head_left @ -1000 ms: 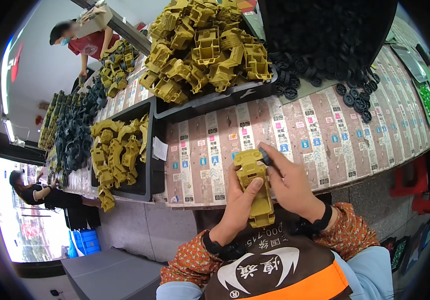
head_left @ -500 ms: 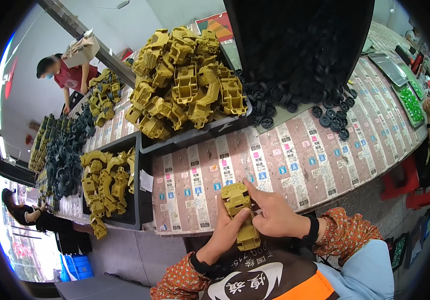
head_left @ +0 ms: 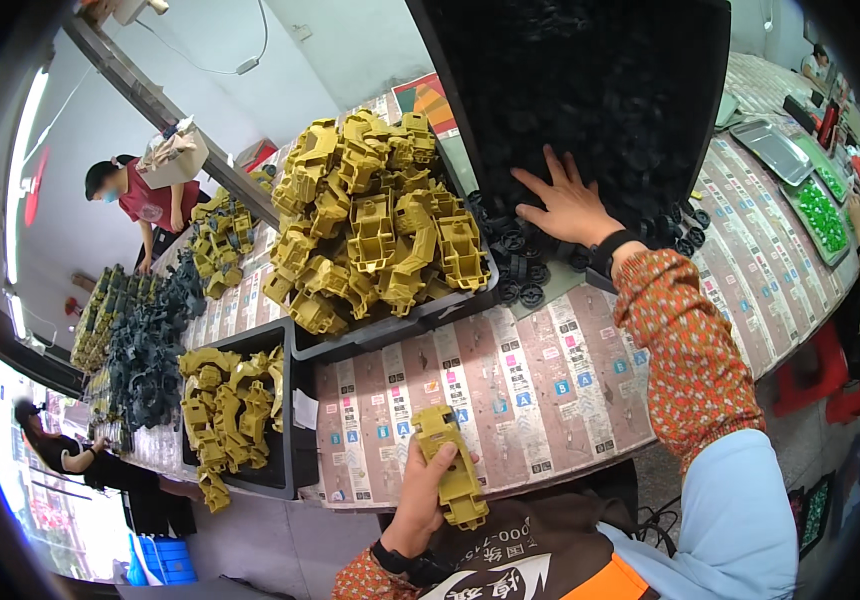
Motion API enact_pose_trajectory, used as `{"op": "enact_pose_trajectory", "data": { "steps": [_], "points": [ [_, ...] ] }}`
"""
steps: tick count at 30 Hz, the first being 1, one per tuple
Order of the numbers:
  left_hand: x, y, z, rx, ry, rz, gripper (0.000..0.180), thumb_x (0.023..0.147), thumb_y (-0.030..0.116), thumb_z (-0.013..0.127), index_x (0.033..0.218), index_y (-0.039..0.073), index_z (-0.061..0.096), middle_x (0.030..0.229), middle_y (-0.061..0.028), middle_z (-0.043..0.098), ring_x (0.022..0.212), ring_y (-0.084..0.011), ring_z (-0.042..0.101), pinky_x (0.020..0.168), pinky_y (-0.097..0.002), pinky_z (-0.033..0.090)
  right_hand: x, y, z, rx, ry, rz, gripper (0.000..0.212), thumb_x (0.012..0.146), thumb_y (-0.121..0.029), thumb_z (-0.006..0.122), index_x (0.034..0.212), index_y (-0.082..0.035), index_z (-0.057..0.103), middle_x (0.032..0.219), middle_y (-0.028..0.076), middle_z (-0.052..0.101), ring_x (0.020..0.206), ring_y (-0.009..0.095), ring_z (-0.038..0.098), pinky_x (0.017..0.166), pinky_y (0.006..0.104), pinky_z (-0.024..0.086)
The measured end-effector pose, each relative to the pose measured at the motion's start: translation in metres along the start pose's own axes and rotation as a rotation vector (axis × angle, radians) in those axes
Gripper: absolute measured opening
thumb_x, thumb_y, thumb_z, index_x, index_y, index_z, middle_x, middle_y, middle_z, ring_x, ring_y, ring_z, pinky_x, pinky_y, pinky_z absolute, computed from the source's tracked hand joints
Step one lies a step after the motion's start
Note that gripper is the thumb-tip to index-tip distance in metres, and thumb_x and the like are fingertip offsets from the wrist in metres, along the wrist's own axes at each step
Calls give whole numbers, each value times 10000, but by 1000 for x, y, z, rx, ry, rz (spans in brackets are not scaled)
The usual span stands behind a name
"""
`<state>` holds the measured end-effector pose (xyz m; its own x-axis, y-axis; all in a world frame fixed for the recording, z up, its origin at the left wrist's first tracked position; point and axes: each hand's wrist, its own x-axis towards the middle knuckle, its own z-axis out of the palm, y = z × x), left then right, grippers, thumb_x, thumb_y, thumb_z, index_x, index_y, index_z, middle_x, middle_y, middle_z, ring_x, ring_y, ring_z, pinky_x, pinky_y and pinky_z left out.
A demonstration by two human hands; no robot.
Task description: The person repeatedly picks up yellow plastic housings and black rubber wheels from bins on a table. They insert the wheels into the housings by hand and place the assembled units into a black tray. The process is repetitive and performed one unit at a time.
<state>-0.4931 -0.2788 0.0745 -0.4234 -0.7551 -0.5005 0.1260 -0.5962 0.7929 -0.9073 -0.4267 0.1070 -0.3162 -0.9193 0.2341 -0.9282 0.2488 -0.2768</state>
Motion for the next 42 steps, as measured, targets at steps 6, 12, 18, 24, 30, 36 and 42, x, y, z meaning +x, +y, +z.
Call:
{"op": "enact_pose_trajectory", "data": {
  "steps": [6,12,18,24,30,36,42],
  "points": [
    [-3,-2,-1,47,14,-32,462,1011,163,676,1393,95,424,1188,-87,618,1004,-243,714,736,-390,646,-27,3,35,36,-59,-24,699,941,-575,592,1591,-440,371,1643,275,293,1567,475,155,1053,790,304],
    [2,-1,9,93,20,11,432,1008,156,669,1352,59,426,1131,-114,636,946,-215,714,697,-371,647,-81,-10,37,-96,-13,-171,485,973,-456,591,1409,-252,643,1368,206,585,1536,400,280,909,668,437],
    [2,-11,3,65,-6,24,480,1009,195,680,1399,81,425,1165,-86,619,998,-233,711,711,-371,646,-135,-11,26,-47,-15,-320,566,904,-389,687,1441,-237,594,1459,204,519,1453,413,396,937,617,425],
    [-2,-15,2,18,-16,54,515,1011,172,663,1447,92,402,1193,-81,605,1064,-246,695,789,-381,635,-172,-37,-4,56,-261,-317,733,883,-181,735,1558,-276,464,1665,183,324,1552,419,261,1091,673,299],
    [2,-22,1,-64,-46,75,503,1015,139,634,1454,81,396,1300,-113,593,1147,-278,676,863,-407,622,-183,-21,-23,436,-121,-346,590,902,-20,642,1463,-186,569,1585,137,468,1442,370,458,1113,544,406],
    [0,-17,2,-109,-92,74,518,1045,191,586,1502,94,361,1390,-149,570,1221,-313,643,906,-463,620,-190,16,-24,476,157,-73,276,880,50,621,1127,-36,709,997,121,675,904,316,653,823,392,516],
    [-4,-7,5,-183,-164,29,487,1079,228,552,1489,102,322,1408,-139,555,1265,-303,618,961,-456,593,-200,-27,-29,323,63,-220,367,854,42,642,1206,-60,658,996,125,574,924,317,593,797,383,500]
  ]
}}
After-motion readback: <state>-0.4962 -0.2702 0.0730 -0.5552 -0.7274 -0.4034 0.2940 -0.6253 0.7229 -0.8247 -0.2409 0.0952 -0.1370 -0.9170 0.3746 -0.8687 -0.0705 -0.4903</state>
